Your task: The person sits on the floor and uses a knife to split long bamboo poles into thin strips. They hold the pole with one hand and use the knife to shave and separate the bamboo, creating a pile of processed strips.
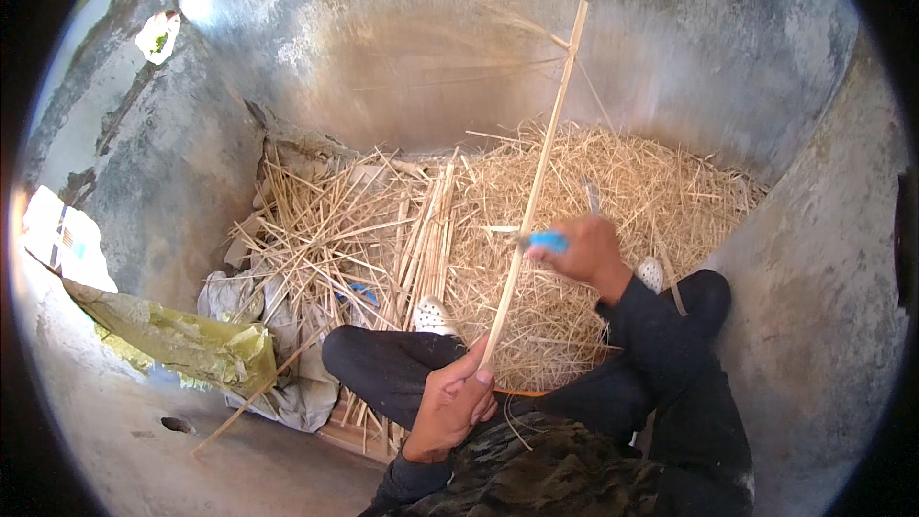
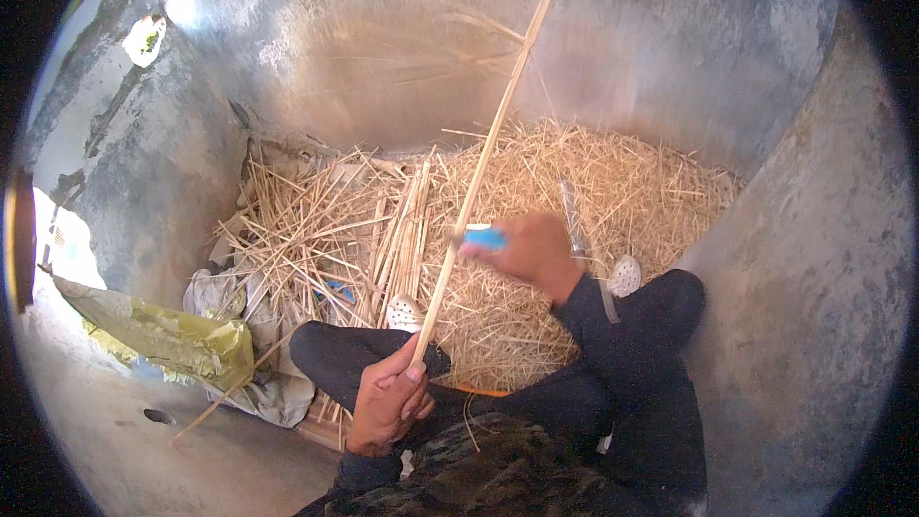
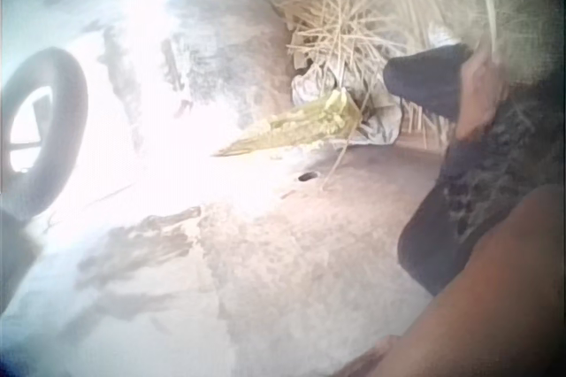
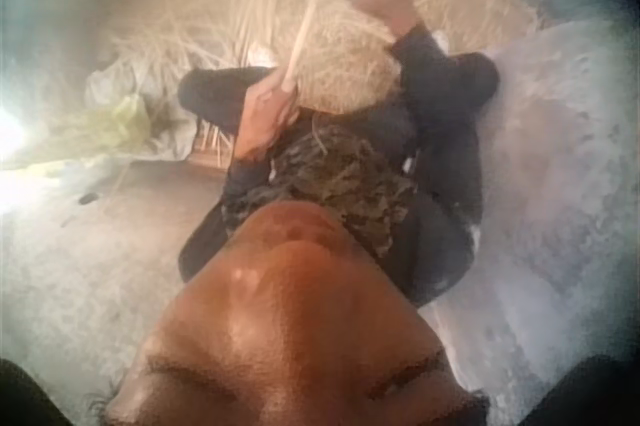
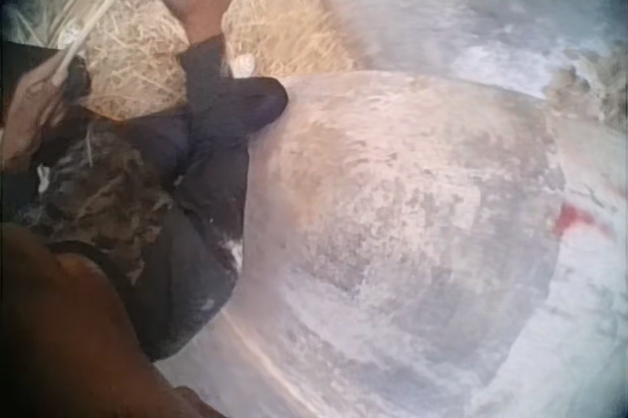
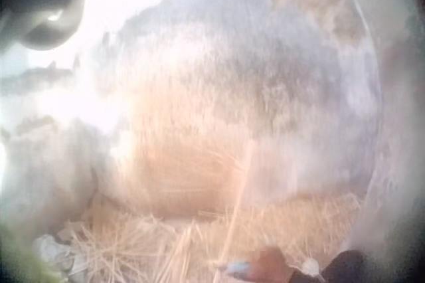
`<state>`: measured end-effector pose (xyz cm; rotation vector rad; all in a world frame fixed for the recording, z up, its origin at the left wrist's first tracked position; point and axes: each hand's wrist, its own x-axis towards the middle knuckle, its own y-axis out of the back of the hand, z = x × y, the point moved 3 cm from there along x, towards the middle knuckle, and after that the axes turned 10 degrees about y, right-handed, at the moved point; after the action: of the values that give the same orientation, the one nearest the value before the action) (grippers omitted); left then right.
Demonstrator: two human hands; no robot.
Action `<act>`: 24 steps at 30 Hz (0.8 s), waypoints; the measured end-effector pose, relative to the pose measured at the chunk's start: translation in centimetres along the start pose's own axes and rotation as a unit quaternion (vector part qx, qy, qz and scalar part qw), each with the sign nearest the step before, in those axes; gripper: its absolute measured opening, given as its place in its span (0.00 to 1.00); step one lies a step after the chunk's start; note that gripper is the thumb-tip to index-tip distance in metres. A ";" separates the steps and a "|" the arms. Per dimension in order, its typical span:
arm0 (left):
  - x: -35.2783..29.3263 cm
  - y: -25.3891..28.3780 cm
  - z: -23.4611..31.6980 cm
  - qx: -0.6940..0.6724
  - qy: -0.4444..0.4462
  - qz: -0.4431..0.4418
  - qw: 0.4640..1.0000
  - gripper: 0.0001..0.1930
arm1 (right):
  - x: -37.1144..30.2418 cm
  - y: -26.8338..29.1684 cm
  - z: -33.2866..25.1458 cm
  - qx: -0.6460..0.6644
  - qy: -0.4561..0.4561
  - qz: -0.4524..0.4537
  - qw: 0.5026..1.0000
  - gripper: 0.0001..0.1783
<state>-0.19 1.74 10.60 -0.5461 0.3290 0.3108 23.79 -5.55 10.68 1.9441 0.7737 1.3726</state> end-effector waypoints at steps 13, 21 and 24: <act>0.8 -0.3 0.0 0.007 -0.005 -0.042 0.999 0.23 | 0.8 -0.8 3.7 -0.031 0.022 0.049 0.998 0.38; 0.9 0.2 -1.4 0.018 0.017 -0.006 1.000 0.24 | 0.1 -3.2 8.4 -0.030 -0.068 0.022 0.997 0.36; 1.1 0.2 -1.9 0.020 0.022 -0.013 0.999 0.24 | 0.3 -3.8 9.6 -0.056 -0.039 0.023 0.997 0.35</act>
<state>0.32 1.09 8.54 -0.5186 0.3700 0.2670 32.59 -4.42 5.39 1.9257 0.6048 1.3296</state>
